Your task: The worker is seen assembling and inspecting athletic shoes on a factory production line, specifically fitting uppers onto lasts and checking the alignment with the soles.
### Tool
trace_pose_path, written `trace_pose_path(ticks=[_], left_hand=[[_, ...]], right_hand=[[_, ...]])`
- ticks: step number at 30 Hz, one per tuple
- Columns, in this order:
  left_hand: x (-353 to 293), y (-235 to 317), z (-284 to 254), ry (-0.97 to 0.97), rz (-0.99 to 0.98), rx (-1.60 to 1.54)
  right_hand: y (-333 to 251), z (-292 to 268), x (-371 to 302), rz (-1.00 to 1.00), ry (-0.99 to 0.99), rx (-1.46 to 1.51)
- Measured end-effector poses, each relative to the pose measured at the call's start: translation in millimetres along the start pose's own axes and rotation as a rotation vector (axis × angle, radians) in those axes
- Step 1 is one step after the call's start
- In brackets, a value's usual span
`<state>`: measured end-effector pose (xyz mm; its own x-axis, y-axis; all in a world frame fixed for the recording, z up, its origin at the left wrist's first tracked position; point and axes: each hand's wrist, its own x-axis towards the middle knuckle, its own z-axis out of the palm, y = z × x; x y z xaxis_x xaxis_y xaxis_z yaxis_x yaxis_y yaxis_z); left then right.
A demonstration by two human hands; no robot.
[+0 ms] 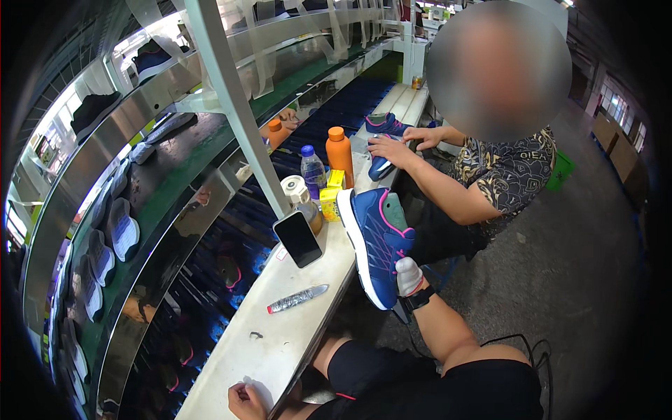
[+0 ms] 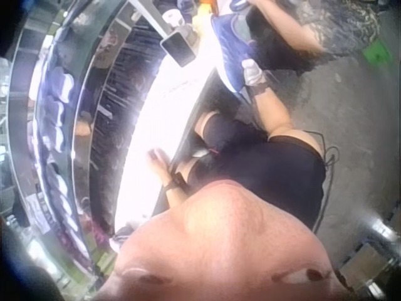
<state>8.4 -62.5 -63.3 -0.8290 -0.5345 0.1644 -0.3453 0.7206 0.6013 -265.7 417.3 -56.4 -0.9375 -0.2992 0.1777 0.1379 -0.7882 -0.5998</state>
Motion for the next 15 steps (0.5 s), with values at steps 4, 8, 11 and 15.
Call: trace_pose_path(ticks=[4,8,11,15], left_hand=[[-0.5,2.8,-3.3,0.008,0.003,0.012],[2.0,0.9,1.0,0.030,-0.005,-0.005],[0.3,-32.3,8.9,0.030,0.038,0.019],[5.8,-40.2,23.0,0.148,0.058,-0.161]], right_hand=[[1.5,8.1,-1.6,0.025,-0.037,0.014],[-0.1,15.5,-3.6,0.045,-0.073,0.027],[2.0,24.4,-3.4,0.063,-0.101,0.044],[8.1,35.3,-6.9,0.100,-0.135,0.069]])
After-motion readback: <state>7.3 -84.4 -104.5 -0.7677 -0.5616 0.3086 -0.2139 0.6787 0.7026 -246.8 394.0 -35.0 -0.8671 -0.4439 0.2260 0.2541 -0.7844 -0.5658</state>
